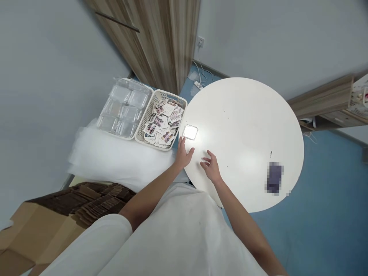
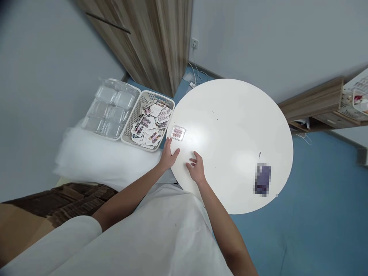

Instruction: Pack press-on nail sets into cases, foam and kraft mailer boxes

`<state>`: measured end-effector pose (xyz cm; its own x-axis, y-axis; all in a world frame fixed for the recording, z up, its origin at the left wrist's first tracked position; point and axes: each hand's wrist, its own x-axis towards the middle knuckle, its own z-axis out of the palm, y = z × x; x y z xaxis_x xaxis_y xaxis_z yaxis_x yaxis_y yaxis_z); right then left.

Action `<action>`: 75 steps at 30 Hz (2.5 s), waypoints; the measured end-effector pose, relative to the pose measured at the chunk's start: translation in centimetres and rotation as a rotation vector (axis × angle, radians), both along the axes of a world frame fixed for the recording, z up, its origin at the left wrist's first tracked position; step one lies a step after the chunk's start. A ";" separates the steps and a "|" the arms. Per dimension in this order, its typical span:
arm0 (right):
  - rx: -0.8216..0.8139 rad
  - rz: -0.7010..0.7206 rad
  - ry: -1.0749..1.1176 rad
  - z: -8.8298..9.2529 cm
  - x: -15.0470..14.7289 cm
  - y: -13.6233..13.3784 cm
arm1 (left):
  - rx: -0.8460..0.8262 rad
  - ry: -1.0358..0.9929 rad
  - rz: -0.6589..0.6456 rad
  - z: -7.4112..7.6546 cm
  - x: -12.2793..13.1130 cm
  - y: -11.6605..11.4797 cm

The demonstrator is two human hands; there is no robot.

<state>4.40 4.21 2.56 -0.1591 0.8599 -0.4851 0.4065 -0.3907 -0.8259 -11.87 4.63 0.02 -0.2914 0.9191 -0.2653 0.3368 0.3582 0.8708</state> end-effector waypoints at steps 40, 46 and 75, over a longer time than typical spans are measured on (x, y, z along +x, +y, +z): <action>0.138 1.283 -0.257 -4.8 -19.9 -3.4 | -0.174 -0.259 0.794 -2.4 -9.4 -13.9; 0.169 1.307 -0.210 -4.4 -20.1 -4.5 | -0.169 -0.262 0.773 -1.7 -9.5 -13.4; 0.327 0.839 -0.084 -2.9 -21.8 -2.2 | -0.061 -0.473 1.120 -3.1 -10.2 -14.2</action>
<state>-17.42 2.01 -0.36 -0.7710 0.5741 -0.2755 0.5163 0.3105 -0.7981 -22.10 -9.54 -3.09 -0.7783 0.2028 -0.5942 -0.5310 0.2922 0.7954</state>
